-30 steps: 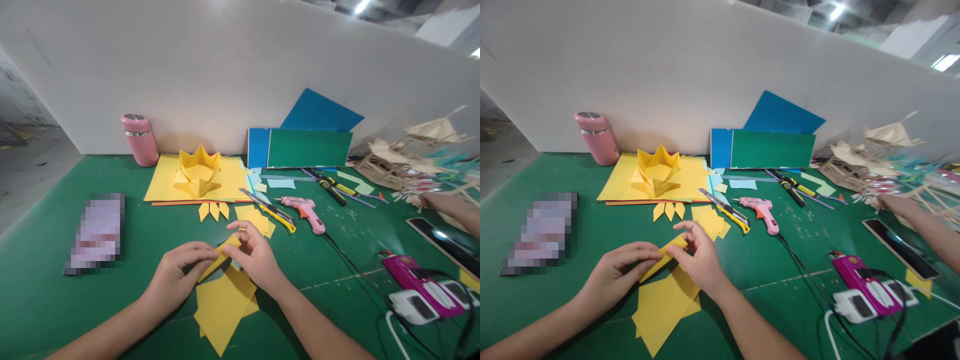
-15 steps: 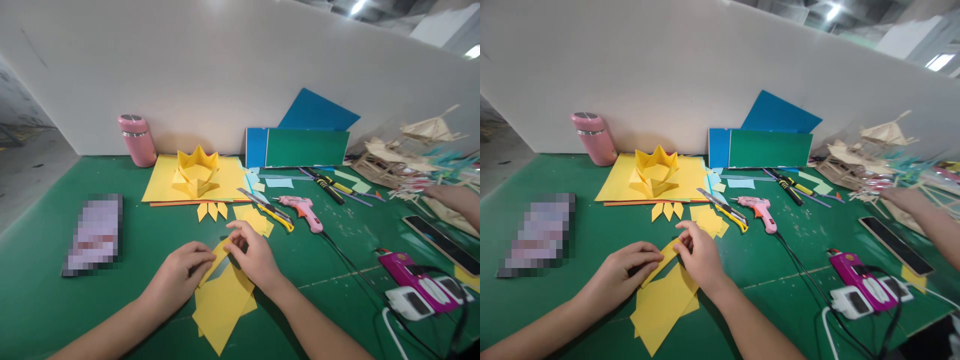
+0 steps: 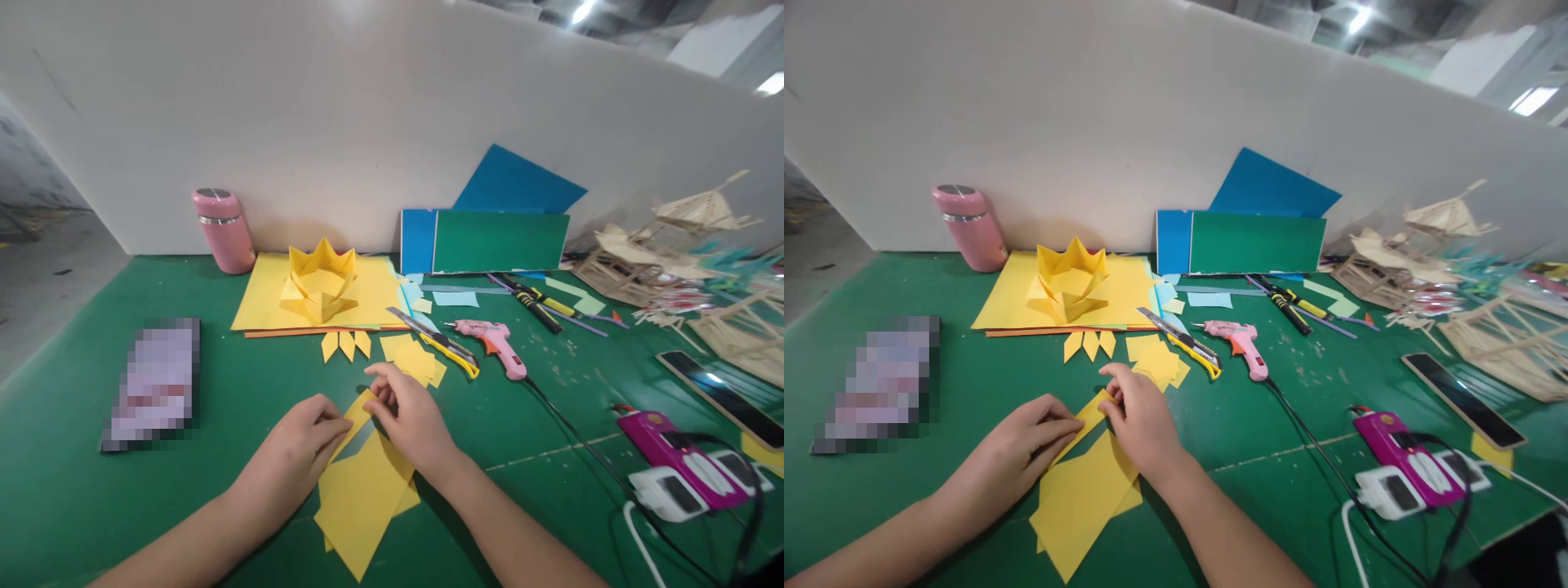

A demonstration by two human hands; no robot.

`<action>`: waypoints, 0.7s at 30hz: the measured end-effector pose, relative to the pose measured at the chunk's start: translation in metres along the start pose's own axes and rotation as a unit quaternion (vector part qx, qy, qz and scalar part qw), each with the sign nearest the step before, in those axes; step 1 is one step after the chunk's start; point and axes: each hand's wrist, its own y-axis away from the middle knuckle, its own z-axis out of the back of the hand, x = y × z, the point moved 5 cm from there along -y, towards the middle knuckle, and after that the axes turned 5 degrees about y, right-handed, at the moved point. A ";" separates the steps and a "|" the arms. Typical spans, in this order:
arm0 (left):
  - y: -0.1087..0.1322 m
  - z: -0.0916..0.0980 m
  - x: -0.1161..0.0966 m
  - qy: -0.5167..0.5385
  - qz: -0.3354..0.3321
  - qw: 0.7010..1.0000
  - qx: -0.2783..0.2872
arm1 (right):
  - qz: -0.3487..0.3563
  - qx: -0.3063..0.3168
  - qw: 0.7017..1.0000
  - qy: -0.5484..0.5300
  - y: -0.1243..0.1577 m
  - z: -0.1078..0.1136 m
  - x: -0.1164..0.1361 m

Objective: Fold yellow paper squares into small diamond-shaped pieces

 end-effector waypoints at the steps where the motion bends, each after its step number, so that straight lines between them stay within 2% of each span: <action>1: 0.000 0.000 0.000 -0.004 0.002 1.000 0.005 | 0.010 -0.004 1.000 0.010 0.000 0.001 0.000; 5: 0.000 -0.001 0.002 -0.001 -0.002 1.000 0.010 | 0.061 -0.032 0.997 0.045 0.001 0.007 0.008; 8: 0.000 -0.002 0.004 0.011 -0.005 1.000 0.007 | 0.085 -0.017 0.996 0.031 0.005 0.006 0.016; 13: 0.001 -0.003 0.006 0.020 0.000 1.000 0.011 | 0.065 0.013 0.997 0.036 0.007 0.001 0.020; 21: 0.000 -0.002 0.007 0.029 0.004 0.999 0.014 | 0.038 0.008 0.998 0.058 0.004 0.003 0.013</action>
